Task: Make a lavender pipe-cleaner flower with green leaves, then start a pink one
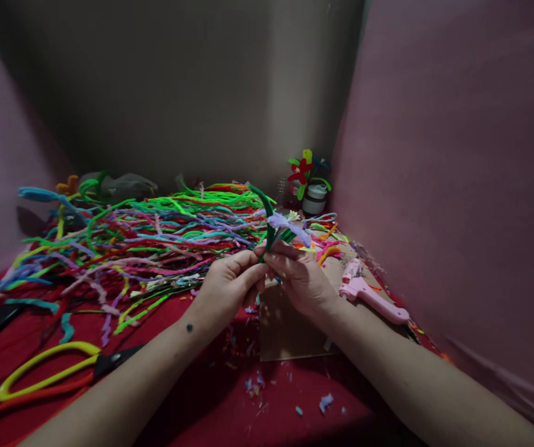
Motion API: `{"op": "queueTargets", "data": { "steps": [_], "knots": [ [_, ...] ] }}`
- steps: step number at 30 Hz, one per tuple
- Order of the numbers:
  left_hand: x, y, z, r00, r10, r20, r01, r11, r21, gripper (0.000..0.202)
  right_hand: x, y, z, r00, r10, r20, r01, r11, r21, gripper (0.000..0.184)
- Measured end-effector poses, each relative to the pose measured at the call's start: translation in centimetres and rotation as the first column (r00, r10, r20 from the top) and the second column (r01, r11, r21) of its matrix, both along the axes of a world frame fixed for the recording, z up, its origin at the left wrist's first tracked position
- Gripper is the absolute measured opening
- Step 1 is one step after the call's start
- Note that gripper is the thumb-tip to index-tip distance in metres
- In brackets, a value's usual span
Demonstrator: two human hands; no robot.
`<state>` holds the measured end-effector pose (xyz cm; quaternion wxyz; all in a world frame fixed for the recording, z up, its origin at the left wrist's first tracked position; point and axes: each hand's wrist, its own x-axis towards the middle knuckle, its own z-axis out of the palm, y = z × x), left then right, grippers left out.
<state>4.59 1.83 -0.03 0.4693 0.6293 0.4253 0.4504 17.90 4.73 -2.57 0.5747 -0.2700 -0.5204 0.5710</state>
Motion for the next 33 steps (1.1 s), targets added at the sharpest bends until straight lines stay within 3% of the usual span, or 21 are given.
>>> {"op": "queueTargets", "data": {
  "steps": [6,12,19,22,33],
  "knots": [
    [0.3,0.0,-0.5,0.998,0.018,0.053,-0.019,1.0,0.006,0.025,-0.2,-0.2,-0.2,0.998,0.043,-0.053,-0.042,0.999,0.013,0.006],
    [0.5,0.0,-0.4,0.995,0.067,0.079,-0.066,0.998,-0.021,0.015,-0.5,-0.2,-0.4,0.992,-0.012,-0.129,0.006,0.999,-0.048,0.007],
    [0.4,0.3,-1.6,0.98,0.189,-0.057,-0.175,0.965,0.197,0.015,-0.5,-0.1,-0.8,0.99,-0.002,-0.14,-0.007,0.998,-0.059,0.008],
    [0.3,0.3,-1.8,0.975,0.209,-0.082,-0.185,0.955,0.23,0.015,-0.4,-0.2,-0.7,0.994,0.013,-0.109,-0.018,0.999,-0.044,0.011],
    [0.2,0.3,-0.3,0.978,0.051,0.205,-0.037,0.997,-0.072,0.02,-0.2,-0.1,-0.3,0.996,0.064,-0.067,-0.066,0.998,-0.025,0.012]
  ]
}}
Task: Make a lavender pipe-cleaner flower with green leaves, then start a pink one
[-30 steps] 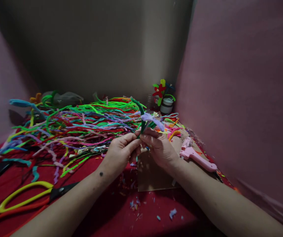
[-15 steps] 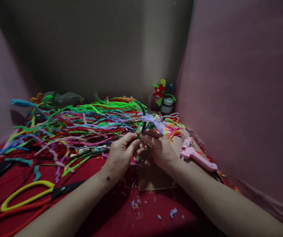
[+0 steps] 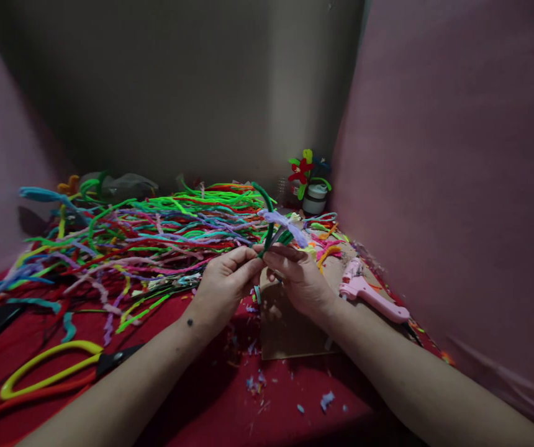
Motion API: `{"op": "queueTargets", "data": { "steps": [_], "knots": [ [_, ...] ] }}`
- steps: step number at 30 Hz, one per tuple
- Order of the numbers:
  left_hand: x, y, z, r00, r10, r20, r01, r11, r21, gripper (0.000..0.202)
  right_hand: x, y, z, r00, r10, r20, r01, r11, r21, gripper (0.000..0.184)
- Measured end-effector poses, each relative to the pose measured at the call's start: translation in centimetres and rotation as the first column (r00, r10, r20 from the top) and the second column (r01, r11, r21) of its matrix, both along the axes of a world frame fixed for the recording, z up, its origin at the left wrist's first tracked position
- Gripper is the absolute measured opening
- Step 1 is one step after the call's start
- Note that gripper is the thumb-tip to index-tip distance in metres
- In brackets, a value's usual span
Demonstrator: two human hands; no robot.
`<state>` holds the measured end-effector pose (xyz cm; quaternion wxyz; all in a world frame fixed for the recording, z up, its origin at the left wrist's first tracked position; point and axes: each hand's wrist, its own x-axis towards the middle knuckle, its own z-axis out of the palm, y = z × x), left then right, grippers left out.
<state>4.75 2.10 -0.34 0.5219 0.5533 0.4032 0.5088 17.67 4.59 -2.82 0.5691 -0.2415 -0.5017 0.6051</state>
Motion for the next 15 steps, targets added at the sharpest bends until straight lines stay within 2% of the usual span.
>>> {"op": "queueTargets", "data": {
  "steps": [7,11,15],
  "knots": [
    [-0.5,0.3,-0.1,0.981,-0.134,0.141,0.148,0.984,-0.095,0.019,0.4,0.3,0.0,0.999,0.031,0.024,-0.031,1.0,-0.003,0.012],
    [-0.8,0.5,-0.4,0.959,-0.192,0.206,0.218,0.97,-0.109,0.022,0.5,0.2,0.3,0.998,0.048,0.037,-0.05,0.997,0.052,0.013],
    [-1.0,0.6,-0.3,0.933,-0.241,0.268,0.289,0.945,-0.156,0.013,0.6,0.1,0.7,0.993,0.088,0.078,-0.094,0.992,0.08,0.017]
  ]
}}
